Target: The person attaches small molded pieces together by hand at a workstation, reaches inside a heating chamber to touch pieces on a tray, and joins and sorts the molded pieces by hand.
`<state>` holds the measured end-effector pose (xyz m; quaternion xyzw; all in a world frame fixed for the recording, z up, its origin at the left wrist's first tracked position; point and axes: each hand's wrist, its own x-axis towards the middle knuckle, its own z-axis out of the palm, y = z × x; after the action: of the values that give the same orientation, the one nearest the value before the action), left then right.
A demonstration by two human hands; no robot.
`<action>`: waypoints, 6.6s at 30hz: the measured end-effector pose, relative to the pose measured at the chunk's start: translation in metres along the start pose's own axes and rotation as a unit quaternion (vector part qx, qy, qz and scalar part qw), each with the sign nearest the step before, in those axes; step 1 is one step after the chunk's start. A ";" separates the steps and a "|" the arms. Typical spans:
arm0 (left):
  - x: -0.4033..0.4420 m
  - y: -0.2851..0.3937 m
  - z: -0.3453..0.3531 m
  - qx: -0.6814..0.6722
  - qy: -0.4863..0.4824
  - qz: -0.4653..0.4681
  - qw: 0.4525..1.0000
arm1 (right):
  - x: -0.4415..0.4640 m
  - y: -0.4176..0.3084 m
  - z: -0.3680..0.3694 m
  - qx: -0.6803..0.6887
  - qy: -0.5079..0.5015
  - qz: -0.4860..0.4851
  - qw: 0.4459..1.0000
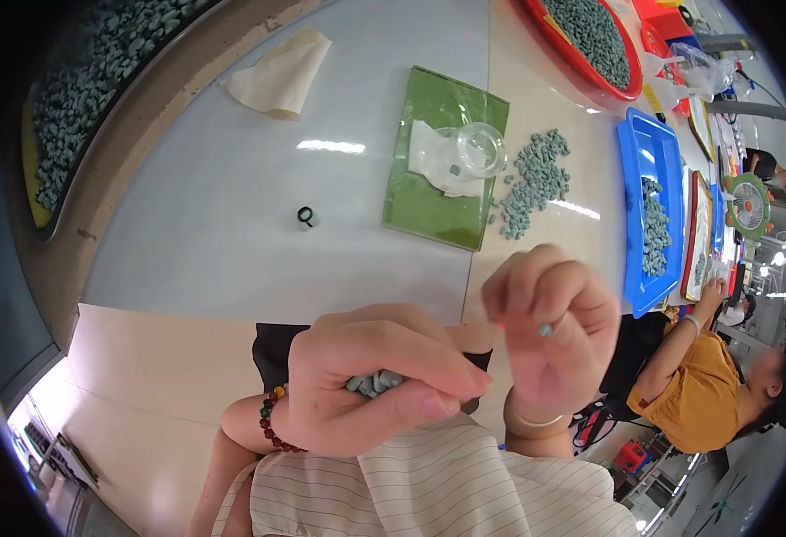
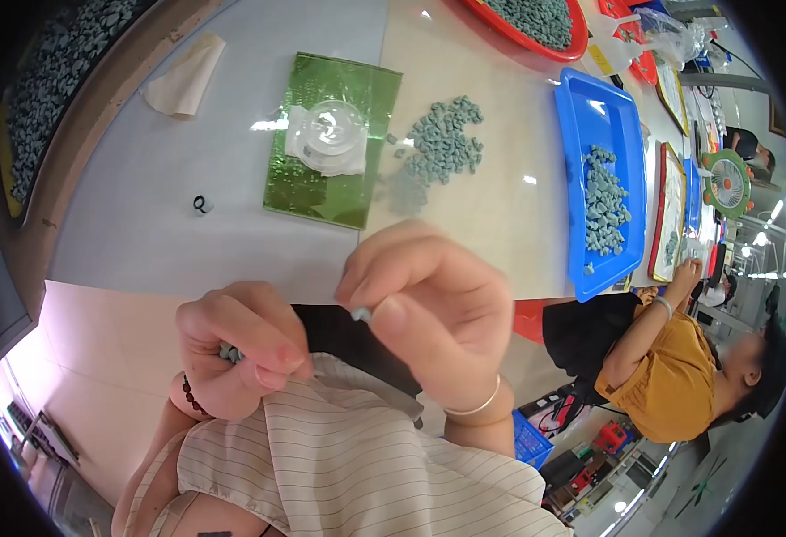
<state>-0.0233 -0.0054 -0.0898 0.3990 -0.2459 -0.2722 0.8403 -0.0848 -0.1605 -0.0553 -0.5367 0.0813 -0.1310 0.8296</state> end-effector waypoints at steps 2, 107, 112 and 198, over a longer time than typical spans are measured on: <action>0.003 -0.003 0.003 0.047 -0.014 0.026 0.998 | -0.010 0.007 -0.002 0.058 0.011 0.030 0.998; 0.010 -0.008 0.025 0.069 -0.037 -0.115 0.990 | 0.004 -0.011 -0.037 -0.472 -0.012 -0.263 0.841; 0.013 -0.010 0.023 0.119 -0.096 -0.086 0.984 | -0.013 -0.009 -0.019 -0.432 -0.040 -0.275 0.858; 0.006 -0.010 0.012 0.090 -0.014 0.043 0.995 | -0.009 -0.004 -0.002 -0.434 -0.025 -0.298 0.850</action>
<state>-0.0288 -0.0209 -0.0898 0.4581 -0.2979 -0.2181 0.8086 -0.0945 -0.1610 -0.0525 -0.8435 -0.0550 -0.3094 0.4356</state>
